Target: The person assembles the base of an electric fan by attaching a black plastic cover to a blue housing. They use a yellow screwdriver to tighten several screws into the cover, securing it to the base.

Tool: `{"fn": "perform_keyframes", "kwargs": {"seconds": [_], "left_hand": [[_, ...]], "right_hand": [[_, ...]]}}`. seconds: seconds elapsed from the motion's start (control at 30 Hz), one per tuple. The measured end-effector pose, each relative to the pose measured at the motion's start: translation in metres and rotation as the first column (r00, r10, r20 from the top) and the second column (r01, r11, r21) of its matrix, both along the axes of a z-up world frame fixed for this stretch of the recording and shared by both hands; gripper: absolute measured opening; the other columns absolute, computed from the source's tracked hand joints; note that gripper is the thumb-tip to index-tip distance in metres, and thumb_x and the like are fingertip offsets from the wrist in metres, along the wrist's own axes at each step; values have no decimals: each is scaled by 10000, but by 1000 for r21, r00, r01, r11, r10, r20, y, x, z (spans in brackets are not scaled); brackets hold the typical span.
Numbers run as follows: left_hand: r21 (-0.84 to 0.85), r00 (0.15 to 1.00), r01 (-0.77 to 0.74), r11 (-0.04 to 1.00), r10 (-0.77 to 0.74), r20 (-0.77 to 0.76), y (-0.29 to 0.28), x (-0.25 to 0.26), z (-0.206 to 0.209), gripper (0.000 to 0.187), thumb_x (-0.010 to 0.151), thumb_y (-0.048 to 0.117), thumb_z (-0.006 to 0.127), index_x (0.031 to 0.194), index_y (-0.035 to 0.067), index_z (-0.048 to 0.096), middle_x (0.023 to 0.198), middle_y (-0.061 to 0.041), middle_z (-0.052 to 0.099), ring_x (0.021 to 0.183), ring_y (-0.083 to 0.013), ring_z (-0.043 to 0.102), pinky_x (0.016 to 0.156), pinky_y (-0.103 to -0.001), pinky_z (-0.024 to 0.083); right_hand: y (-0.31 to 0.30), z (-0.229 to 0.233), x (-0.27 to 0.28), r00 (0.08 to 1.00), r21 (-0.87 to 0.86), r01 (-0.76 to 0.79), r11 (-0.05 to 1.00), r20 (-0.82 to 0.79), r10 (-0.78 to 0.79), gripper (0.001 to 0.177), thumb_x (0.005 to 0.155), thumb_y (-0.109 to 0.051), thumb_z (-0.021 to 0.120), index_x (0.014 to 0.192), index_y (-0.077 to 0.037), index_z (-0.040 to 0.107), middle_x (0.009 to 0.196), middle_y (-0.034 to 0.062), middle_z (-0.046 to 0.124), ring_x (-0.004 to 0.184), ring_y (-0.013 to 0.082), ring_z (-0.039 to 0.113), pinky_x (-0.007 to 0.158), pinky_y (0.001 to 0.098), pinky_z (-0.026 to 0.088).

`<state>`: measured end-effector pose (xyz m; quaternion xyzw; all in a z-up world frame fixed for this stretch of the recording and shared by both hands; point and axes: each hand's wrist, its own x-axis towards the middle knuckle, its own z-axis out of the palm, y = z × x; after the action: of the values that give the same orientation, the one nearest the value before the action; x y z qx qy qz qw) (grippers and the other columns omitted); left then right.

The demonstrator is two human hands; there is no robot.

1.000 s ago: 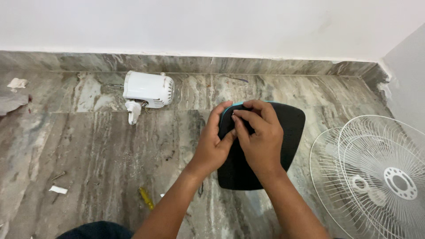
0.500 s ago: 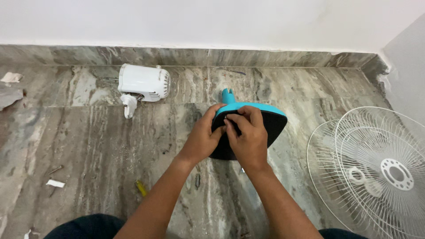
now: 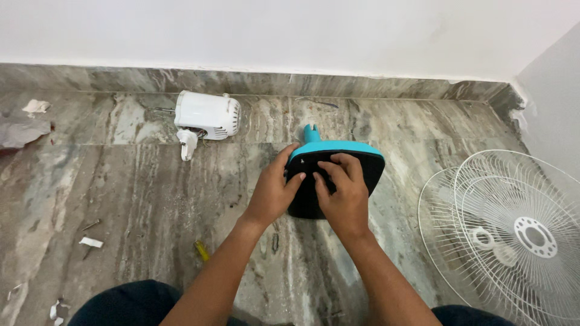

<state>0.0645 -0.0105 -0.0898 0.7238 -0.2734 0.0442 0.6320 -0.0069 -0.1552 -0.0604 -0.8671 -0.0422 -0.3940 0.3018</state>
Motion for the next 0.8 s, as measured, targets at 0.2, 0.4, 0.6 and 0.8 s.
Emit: {"fn": "perform_keyframes", "kwargs": {"seconds": [0.2,0.4,0.6,0.8], "left_hand": [[2,997,-20,1000,19,72,5,-1,-7,609,921,66,705,1486,37,479,1349,-226,656,1247,-326,646,1012,-409,511],[135,993,-106,985,98,64,36,3,0,559,865,87,753,1387,41,557,1287,-204,660,1166,-307,663,949,-398,539],[541,975,-60,839,164,-147,124,13,-20,326,840,158,770,1150,87,695,997,-129,757,930,-260,753,823,-370,580],[861,989,-32,508,138,-45,194,10,-92,331,683,177,849,1004,128,785,998,-148,757,964,-339,710,837,-429,551]], "right_hand": [[7,3,-9,994,66,-25,997,-106,32,235,870,-40,792,1094,-14,727,1095,103,644,883,207,710,742,312,593],[18,6,-15,989,186,-63,981,-122,87,154,884,-43,761,1030,-10,729,1012,88,661,726,144,697,638,277,562],[61,-31,-6,908,380,-217,899,-259,329,133,868,-33,773,996,1,765,800,56,671,667,112,627,604,260,512],[122,-89,-6,758,503,-215,837,-455,468,184,834,-53,765,1008,5,765,744,62,735,677,101,671,649,250,559]]}}
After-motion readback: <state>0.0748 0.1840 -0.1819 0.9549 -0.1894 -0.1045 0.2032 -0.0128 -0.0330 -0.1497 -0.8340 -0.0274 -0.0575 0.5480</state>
